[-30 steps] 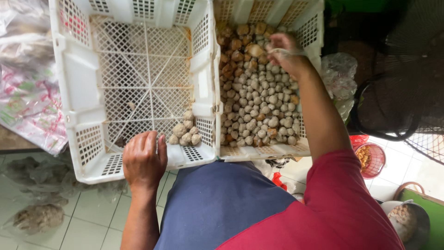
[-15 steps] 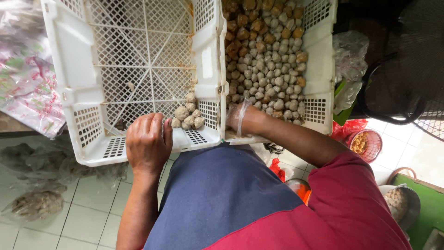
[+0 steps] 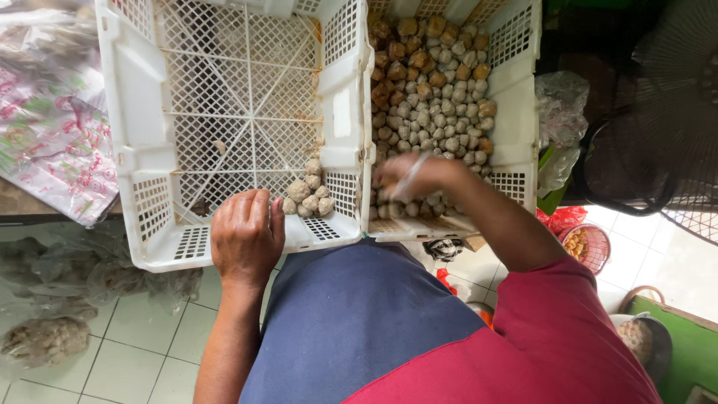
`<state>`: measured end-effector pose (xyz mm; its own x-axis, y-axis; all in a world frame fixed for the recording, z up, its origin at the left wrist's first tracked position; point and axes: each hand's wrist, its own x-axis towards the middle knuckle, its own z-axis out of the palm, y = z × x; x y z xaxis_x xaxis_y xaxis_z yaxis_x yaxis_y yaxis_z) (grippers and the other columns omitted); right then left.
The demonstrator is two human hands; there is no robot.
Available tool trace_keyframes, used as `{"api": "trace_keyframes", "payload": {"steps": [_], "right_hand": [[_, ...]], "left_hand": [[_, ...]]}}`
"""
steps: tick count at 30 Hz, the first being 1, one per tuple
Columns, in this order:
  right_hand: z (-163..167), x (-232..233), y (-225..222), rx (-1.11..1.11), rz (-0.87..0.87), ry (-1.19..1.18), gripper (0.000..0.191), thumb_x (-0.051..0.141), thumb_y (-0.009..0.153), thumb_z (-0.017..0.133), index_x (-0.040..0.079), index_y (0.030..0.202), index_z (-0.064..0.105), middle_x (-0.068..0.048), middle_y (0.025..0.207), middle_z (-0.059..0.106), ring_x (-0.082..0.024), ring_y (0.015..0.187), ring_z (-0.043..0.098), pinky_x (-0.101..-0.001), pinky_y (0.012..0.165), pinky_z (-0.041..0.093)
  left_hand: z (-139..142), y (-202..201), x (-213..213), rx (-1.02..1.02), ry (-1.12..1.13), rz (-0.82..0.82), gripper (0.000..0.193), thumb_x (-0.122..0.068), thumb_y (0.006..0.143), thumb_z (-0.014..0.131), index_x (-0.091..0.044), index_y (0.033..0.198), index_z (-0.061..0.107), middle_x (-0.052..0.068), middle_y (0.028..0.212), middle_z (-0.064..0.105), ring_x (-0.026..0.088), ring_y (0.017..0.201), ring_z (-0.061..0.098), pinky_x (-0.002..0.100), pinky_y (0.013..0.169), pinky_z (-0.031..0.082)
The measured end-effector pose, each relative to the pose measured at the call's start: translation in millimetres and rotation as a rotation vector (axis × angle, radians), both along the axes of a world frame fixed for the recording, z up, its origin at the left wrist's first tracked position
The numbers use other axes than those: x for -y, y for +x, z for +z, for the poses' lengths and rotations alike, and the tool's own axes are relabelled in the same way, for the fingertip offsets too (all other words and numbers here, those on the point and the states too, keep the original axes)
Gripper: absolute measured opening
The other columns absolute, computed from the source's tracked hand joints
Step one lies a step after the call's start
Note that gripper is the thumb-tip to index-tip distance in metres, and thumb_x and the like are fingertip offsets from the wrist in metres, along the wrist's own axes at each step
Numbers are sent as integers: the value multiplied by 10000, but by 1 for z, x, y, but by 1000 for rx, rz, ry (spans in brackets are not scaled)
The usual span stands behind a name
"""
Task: The person holds a plastic bag in one hand and picks round fried snack balls one at a time from a plastic crate, placing them into the bag. They fill one bag, set it aside, and continue transferring more balls from the crates into another bag.
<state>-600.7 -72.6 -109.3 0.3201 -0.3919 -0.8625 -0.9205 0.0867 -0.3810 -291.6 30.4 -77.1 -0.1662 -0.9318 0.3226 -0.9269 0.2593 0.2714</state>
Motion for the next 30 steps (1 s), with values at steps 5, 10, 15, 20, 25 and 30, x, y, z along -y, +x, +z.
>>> {"api": "trace_keyframes", "payload": {"steps": [5, 10, 15, 20, 25, 30], "right_hand": [[-12, 31, -72, 376, -576, -777, 352, 1, 983, 574, 62, 1330, 580, -110, 1124, 679, -209, 787, 607, -373, 638, 524], [-35, -22, -112, 236, -260, -647, 142, 168, 926, 716, 63, 1020, 696, -136, 954, 709, -244, 853, 682, -418, 751, 593], [-40, -74, -114, -90, 255, -532, 277, 225, 801, 771, 117, 1050, 718, -151, 1066, 691, -325, 1026, 667, -453, 888, 554], [-26, -31, -127, 88, -386, -261, 317, 212, 892, 733, 116, 1179, 638, -101, 1122, 710, -225, 949, 686, -403, 800, 590], [-21, -6, -128, 262, -740, -762, 327, 179, 972, 658, 84, 1279, 599, -96, 1172, 680, -177, 955, 694, -328, 780, 653], [-32, -37, -99, 94, -14, -627, 345, 187, 914, 681, 111, 1249, 653, -164, 1086, 696, -293, 924, 686, -456, 807, 558]], "left_hand": [[-3, -1, -1, 7, 6, 6, 213, -235, 1017, 700, -38, 1098, 696, 107, 1079, 695, 301, 1055, 667, 421, 922, 511], [-3, -4, -2, 8, 41, 10, 201, -227, 1041, 694, -38, 1109, 692, 109, 1093, 698, 303, 1056, 666, 427, 928, 510], [-3, -6, -3, 10, 47, 12, 199, -221, 1051, 692, -37, 1126, 687, 111, 1110, 698, 304, 1068, 665, 430, 939, 511], [-4, -8, -2, 30, 48, 10, 198, -222, 1047, 697, -37, 1118, 685, 116, 1103, 698, 309, 1059, 663, 435, 926, 509], [-3, -10, -4, 53, 37, 14, 187, -218, 1059, 694, -43, 1124, 689, 115, 1112, 702, 307, 1064, 669, 426, 932, 514], [-6, -9, -4, 54, 21, 25, 188, -207, 1051, 689, -35, 1126, 690, 115, 1113, 708, 305, 1071, 673, 424, 928, 517]]}}
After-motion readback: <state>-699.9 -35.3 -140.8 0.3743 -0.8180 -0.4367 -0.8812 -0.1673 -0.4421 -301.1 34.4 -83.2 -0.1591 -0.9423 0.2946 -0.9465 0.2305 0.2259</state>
